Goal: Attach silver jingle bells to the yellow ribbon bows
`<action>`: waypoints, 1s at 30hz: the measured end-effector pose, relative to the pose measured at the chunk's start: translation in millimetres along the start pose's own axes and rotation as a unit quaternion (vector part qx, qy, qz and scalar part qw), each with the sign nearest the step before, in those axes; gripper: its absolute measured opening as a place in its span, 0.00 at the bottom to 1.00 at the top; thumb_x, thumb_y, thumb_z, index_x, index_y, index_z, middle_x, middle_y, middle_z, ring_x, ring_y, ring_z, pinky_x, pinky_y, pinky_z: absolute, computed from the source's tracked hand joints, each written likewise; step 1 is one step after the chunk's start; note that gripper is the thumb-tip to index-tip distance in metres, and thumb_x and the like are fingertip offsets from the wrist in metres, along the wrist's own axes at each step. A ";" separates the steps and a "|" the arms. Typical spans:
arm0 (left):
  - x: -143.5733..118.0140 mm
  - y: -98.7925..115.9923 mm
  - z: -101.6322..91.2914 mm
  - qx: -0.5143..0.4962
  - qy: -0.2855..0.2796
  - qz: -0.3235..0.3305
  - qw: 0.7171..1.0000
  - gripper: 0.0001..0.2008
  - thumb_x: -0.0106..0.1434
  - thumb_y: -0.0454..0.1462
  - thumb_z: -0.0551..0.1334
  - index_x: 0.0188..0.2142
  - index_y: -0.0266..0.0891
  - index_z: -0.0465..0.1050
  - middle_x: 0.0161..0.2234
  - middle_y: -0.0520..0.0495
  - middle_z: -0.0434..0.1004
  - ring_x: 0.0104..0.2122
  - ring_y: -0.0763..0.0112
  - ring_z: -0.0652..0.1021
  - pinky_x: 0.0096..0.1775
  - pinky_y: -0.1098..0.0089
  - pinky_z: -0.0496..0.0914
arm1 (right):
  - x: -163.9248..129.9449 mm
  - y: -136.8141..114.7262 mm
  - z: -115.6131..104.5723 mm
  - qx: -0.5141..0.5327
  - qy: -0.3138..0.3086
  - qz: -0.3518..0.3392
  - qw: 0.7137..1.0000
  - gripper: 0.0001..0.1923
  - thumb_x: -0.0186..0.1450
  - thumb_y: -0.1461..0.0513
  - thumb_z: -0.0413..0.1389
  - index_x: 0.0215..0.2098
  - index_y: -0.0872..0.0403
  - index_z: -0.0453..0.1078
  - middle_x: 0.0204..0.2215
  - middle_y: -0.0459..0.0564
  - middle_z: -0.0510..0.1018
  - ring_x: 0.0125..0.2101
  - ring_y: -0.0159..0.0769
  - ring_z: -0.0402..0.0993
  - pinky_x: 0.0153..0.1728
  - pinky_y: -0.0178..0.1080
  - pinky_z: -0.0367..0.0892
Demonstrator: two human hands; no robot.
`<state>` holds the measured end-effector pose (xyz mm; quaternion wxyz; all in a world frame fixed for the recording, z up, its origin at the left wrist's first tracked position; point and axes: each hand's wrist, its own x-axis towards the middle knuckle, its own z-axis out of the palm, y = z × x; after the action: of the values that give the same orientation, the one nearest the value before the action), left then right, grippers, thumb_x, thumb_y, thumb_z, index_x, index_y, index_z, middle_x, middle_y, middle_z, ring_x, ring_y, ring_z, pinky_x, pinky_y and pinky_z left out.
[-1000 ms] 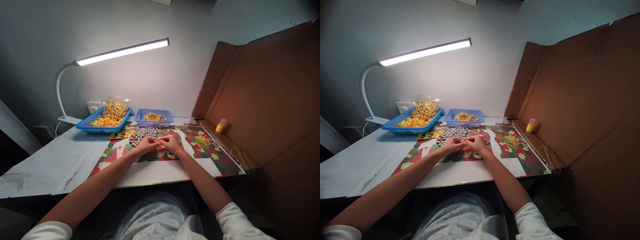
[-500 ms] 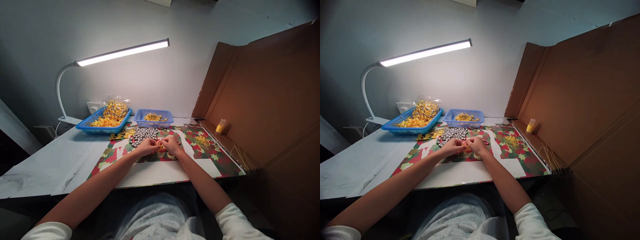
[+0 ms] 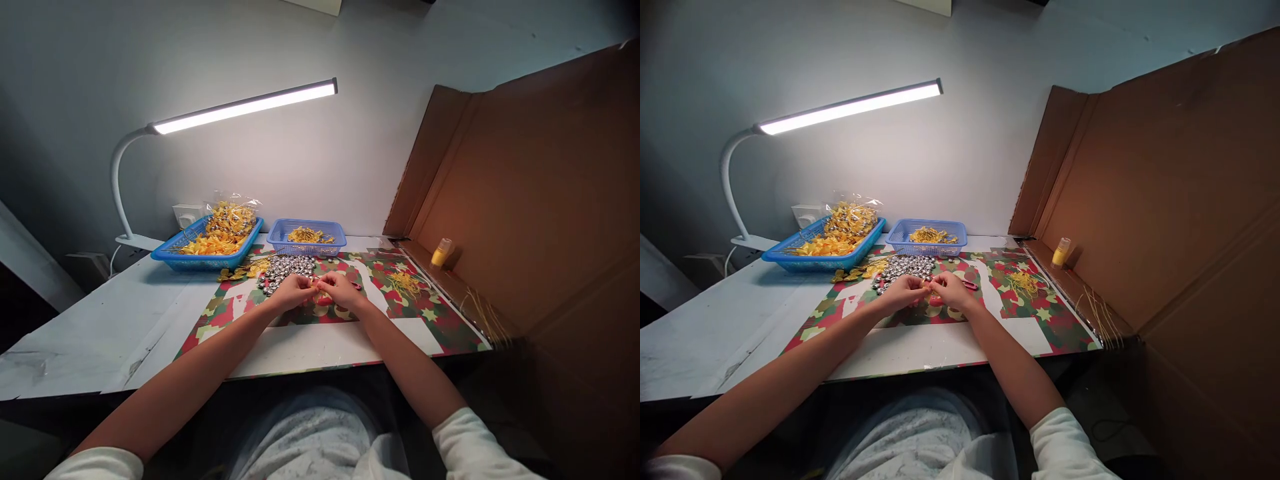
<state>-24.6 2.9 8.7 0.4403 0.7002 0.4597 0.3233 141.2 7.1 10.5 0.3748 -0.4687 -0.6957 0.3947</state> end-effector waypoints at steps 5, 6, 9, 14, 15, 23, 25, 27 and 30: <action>2.3 -2.1 -1.5 -0.011 0.010 -0.013 1.000 0.17 0.48 0.48 0.63 0.19 0.36 0.67 0.13 0.55 0.64 0.14 0.79 0.63 0.18 0.76 0.55 | -1.4 -11.2 -5.5 0.137 -0.070 0.045 0.987 0.10 0.56 0.56 0.53 0.25 0.54 0.63 0.24 0.42 0.66 0.25 0.29 0.59 0.28 0.33 0.56; 2.7 -2.7 -1.6 -0.011 0.011 -0.019 1.000 0.17 0.48 0.48 0.63 0.19 0.36 0.67 0.13 0.55 0.64 0.14 0.78 0.63 0.18 0.76 0.55 | -1.2 -12.6 -7.0 0.147 -0.070 0.046 0.986 0.09 0.56 0.55 0.53 0.25 0.54 0.63 0.24 0.42 0.66 0.25 0.29 0.59 0.29 0.33 0.56; 3.6 -4.6 -1.7 -0.018 0.023 -0.026 0.999 0.16 0.47 0.47 0.64 0.20 0.36 0.67 0.13 0.55 0.64 0.14 0.78 0.64 0.18 0.76 0.56 | -0.1 -14.3 -11.2 0.141 -0.030 0.015 0.989 0.07 0.57 0.57 0.52 0.25 0.53 0.64 0.25 0.43 0.66 0.27 0.30 0.60 0.32 0.34 0.57; 3.3 -5.1 -1.6 -0.020 0.014 -0.017 1.000 0.15 0.48 0.47 0.63 0.20 0.36 0.68 0.14 0.55 0.65 0.15 0.78 0.65 0.19 0.76 0.57 | -3.9 -14.6 -13.1 0.013 0.038 -0.137 0.990 0.08 0.56 0.61 0.53 0.21 0.53 0.69 0.28 0.46 0.67 0.33 0.34 0.63 0.38 0.37 0.60; 3.0 -4.9 -1.6 -0.018 0.011 -0.013 1.000 0.15 0.48 0.47 0.63 0.20 0.36 0.68 0.14 0.55 0.65 0.15 0.78 0.64 0.19 0.76 0.56 | -5.6 -14.6 -12.1 -0.039 0.053 -0.165 0.984 0.07 0.56 0.62 0.54 0.21 0.53 0.71 0.28 0.46 0.67 0.34 0.34 0.63 0.40 0.39 0.59; 0.3 -2.4 -0.5 0.009 -0.003 0.022 1.000 0.17 0.50 0.47 0.62 0.18 0.36 0.66 0.14 0.55 0.64 0.15 0.78 0.65 0.19 0.76 0.55 | -7.2 -8.7 1.6 -0.245 0.072 -0.146 0.956 0.07 0.59 0.60 0.57 0.27 0.53 0.76 0.33 0.50 0.71 0.38 0.39 0.61 0.41 0.44 0.55; 0.9 -1.7 -1.4 0.007 -0.003 0.022 1.000 0.18 0.50 0.49 0.62 0.18 0.36 0.65 0.14 0.54 0.64 0.15 0.78 0.64 0.19 0.76 0.54 | -4.9 -6.7 2.5 -0.205 0.078 -0.144 0.965 0.07 0.60 0.62 0.56 0.26 0.54 0.74 0.32 0.49 0.71 0.37 0.38 0.62 0.41 0.43 0.56; 2.2 -0.7 -3.4 -0.003 0.010 0.017 1.000 0.19 0.50 0.50 0.62 0.18 0.36 0.65 0.13 0.55 0.64 0.14 0.79 0.63 0.18 0.76 0.53 | -2.8 -5.4 2.7 -0.145 0.092 -0.148 0.974 0.07 0.60 0.63 0.54 0.25 0.54 0.72 0.31 0.49 0.70 0.37 0.37 0.63 0.43 0.42 0.58; 3.1 2.6 -7.4 -0.016 0.024 0.002 1.000 0.19 0.48 0.50 0.63 0.17 0.36 0.65 0.13 0.55 0.63 0.14 0.80 0.61 0.18 0.76 0.52 | -1.4 -5.8 1.8 -0.033 0.062 -0.134 0.989 0.07 0.61 0.60 0.53 0.26 0.53 0.68 0.30 0.47 0.68 0.36 0.35 0.64 0.42 0.39 0.61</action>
<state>-28.9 7.6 14.2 0.4400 0.6859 0.4635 0.3480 137.9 4.0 14.7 0.4509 -0.4074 -0.7401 0.2879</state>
